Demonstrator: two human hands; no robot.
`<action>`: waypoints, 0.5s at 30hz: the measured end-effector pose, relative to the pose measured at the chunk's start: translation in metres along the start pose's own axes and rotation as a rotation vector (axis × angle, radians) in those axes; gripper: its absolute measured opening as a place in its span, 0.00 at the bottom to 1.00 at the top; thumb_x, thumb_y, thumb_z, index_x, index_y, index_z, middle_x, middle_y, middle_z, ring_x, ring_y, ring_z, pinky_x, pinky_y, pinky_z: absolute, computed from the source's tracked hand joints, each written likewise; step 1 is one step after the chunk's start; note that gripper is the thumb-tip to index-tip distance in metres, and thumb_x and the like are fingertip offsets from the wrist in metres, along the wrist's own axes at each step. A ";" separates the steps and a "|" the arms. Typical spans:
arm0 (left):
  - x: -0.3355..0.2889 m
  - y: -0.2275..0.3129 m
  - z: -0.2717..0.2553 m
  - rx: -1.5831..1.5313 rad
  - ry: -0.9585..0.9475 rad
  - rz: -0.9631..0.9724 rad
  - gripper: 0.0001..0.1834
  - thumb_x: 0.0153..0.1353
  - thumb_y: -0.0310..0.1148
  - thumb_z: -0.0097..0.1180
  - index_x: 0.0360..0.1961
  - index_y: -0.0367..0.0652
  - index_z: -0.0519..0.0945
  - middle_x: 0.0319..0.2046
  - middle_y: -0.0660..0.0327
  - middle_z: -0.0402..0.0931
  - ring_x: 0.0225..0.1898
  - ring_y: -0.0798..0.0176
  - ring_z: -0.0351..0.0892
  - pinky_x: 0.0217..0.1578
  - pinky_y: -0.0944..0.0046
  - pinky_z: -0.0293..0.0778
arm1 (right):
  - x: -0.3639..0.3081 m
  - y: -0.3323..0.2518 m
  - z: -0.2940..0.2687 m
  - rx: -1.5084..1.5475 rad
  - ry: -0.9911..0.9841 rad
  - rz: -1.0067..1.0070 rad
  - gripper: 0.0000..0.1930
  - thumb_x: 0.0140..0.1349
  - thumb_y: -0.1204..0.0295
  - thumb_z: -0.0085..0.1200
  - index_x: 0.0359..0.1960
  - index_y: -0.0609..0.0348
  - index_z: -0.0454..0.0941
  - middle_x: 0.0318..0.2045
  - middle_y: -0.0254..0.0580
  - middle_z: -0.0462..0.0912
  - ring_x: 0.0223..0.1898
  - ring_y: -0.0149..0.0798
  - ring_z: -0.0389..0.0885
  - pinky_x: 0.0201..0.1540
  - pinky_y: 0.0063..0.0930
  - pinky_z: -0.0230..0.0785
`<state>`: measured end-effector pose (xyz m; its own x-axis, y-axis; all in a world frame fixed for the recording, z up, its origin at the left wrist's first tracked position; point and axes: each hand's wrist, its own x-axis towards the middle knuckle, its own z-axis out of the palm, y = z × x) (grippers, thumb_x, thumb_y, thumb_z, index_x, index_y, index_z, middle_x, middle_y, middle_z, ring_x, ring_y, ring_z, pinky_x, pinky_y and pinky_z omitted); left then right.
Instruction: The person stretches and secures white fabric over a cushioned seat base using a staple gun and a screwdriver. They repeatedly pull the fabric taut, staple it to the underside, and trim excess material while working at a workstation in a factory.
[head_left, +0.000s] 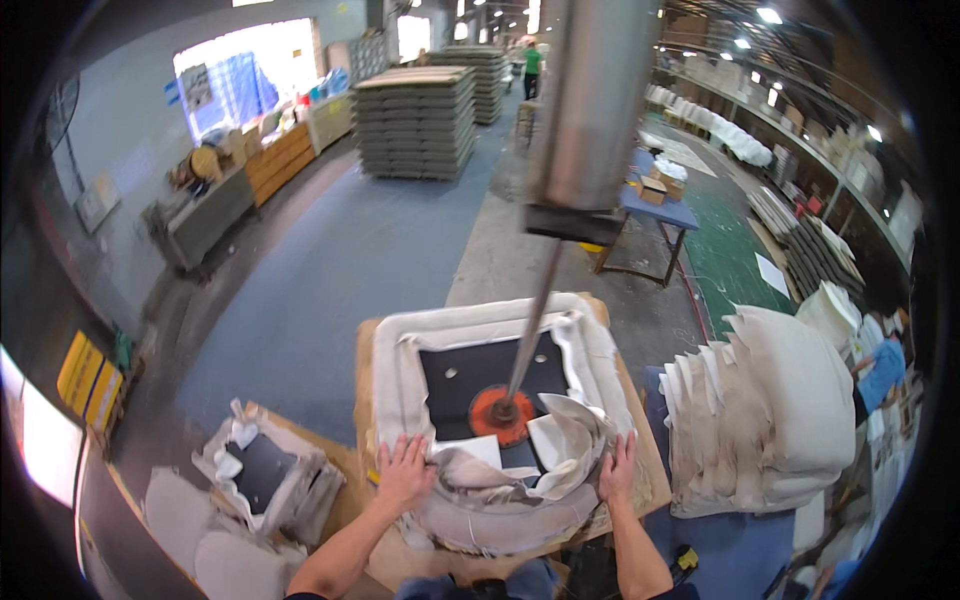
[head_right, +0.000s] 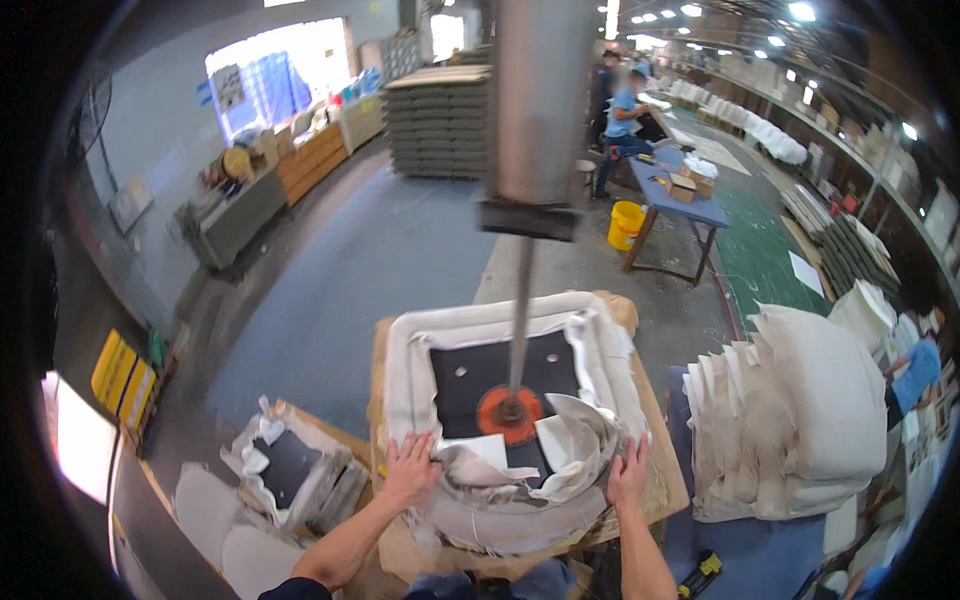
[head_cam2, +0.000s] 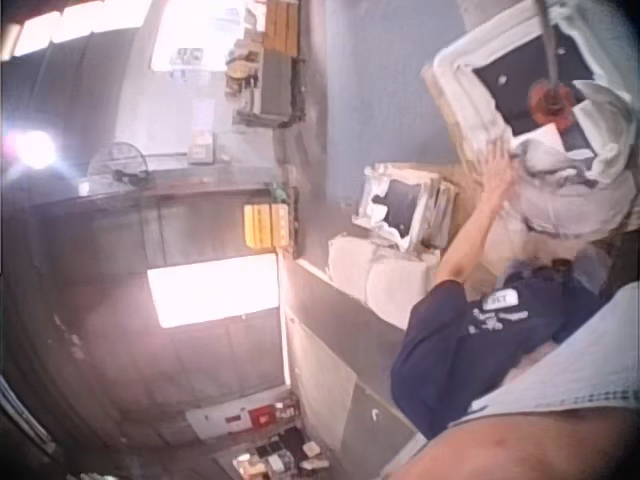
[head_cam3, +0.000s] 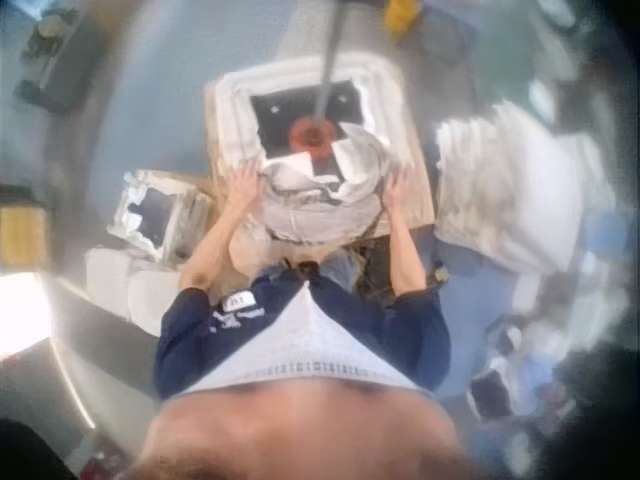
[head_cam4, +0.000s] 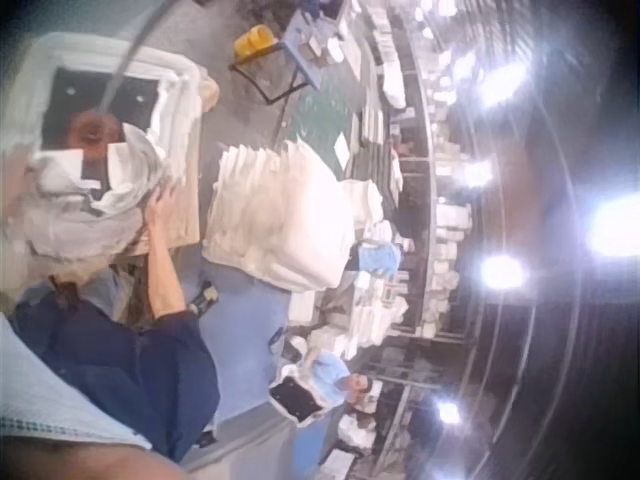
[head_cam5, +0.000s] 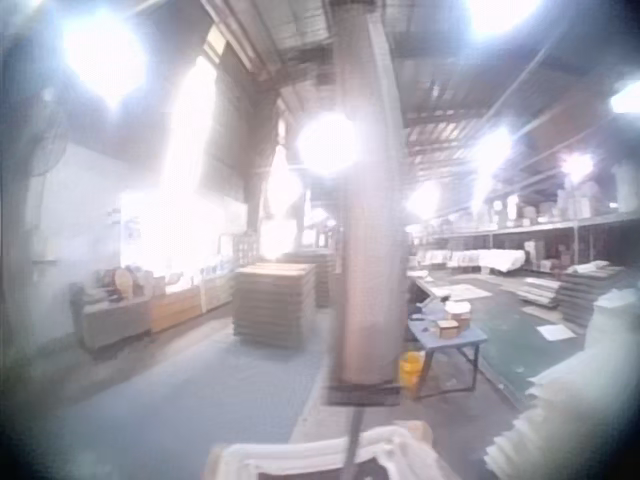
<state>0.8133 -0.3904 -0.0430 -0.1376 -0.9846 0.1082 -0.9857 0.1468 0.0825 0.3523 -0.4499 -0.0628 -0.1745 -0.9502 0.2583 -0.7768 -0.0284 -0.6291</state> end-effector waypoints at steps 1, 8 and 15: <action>-0.014 0.023 0.009 -0.100 -0.007 -0.063 0.36 0.68 0.52 0.52 0.69 0.36 0.72 0.76 0.52 0.59 0.79 0.42 0.52 0.73 0.25 0.42 | -0.020 0.010 -0.008 -0.018 0.018 0.035 0.29 0.69 0.71 0.50 0.72 0.67 0.67 0.78 0.62 0.52 0.79 0.62 0.50 0.80 0.46 0.42; -0.003 0.027 -0.020 -0.302 0.054 -0.206 0.43 0.64 0.52 0.57 0.71 0.30 0.66 0.71 0.42 0.65 0.76 0.40 0.56 0.75 0.32 0.47 | -0.088 0.047 0.022 -0.214 0.142 0.073 0.31 0.71 0.71 0.42 0.76 0.63 0.63 0.78 0.64 0.51 0.79 0.60 0.50 0.79 0.44 0.47; -0.018 0.018 -0.019 -0.302 0.211 -0.232 0.40 0.64 0.53 0.55 0.72 0.41 0.67 0.68 0.53 0.70 0.76 0.45 0.56 0.75 0.34 0.46 | -0.083 0.032 0.023 -0.052 0.186 0.026 0.30 0.69 0.75 0.41 0.72 0.74 0.63 0.77 0.64 0.55 0.76 0.57 0.57 0.75 0.41 0.56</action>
<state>0.7997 -0.3680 -0.0247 0.1377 -0.9583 0.2504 -0.9113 -0.0235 0.4110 0.3556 -0.3795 -0.1212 -0.3001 -0.8766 0.3762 -0.7999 0.0165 -0.5998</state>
